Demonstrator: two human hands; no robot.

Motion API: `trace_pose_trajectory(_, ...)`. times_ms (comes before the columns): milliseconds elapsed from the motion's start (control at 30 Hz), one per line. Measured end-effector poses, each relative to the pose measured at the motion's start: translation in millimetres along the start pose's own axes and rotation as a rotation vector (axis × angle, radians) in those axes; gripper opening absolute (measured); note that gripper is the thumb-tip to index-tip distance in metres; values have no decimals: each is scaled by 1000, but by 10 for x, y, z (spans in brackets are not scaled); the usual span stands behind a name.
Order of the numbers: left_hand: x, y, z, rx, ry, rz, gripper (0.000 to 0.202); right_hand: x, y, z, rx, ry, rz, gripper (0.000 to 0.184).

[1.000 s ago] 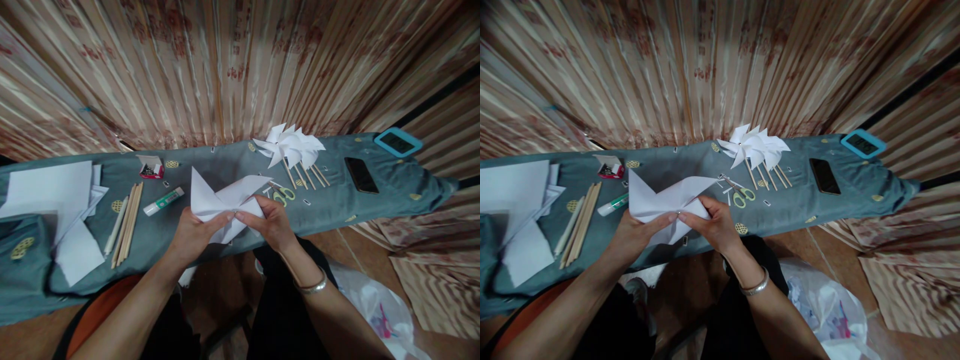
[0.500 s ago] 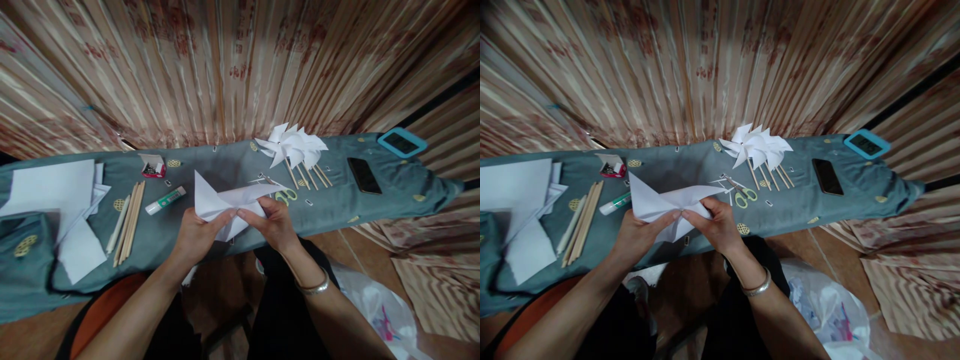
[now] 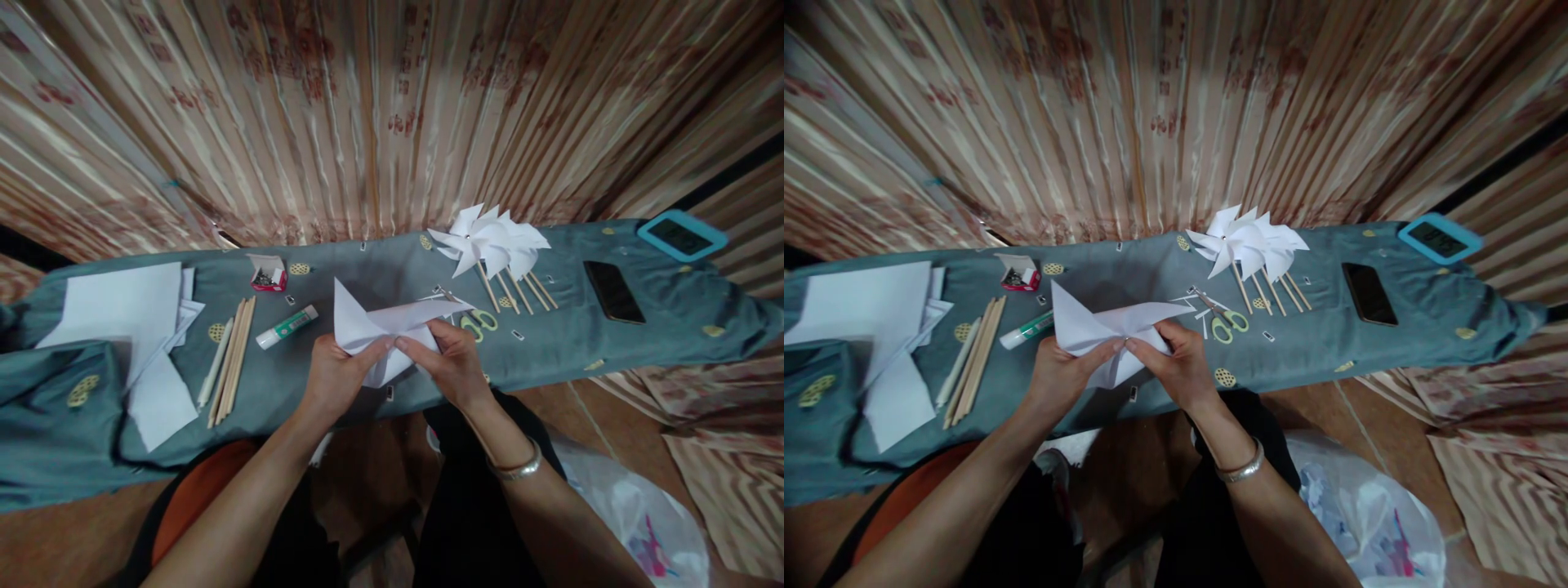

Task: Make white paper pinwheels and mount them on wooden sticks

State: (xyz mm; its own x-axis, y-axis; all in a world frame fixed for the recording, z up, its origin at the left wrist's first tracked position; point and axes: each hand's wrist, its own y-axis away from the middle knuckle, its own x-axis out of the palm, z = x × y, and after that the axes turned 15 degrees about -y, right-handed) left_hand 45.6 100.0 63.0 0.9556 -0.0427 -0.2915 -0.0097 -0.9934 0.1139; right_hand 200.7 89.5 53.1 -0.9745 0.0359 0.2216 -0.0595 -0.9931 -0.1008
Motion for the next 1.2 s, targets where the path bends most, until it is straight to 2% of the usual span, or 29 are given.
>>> trace_pose_trajectory(233,-30,-27,36,-48,52,9,32,37,-15,-41,4,33,6,20)
trace_pose_trajectory(733,-49,-29,20,-71,109,-22,25,31,-10,-73,37,25,23,19)
trace_pose_trajectory(1200,-79,-27,63,-108,88,-33,24,16,-15,-223,73,-35,64,20)
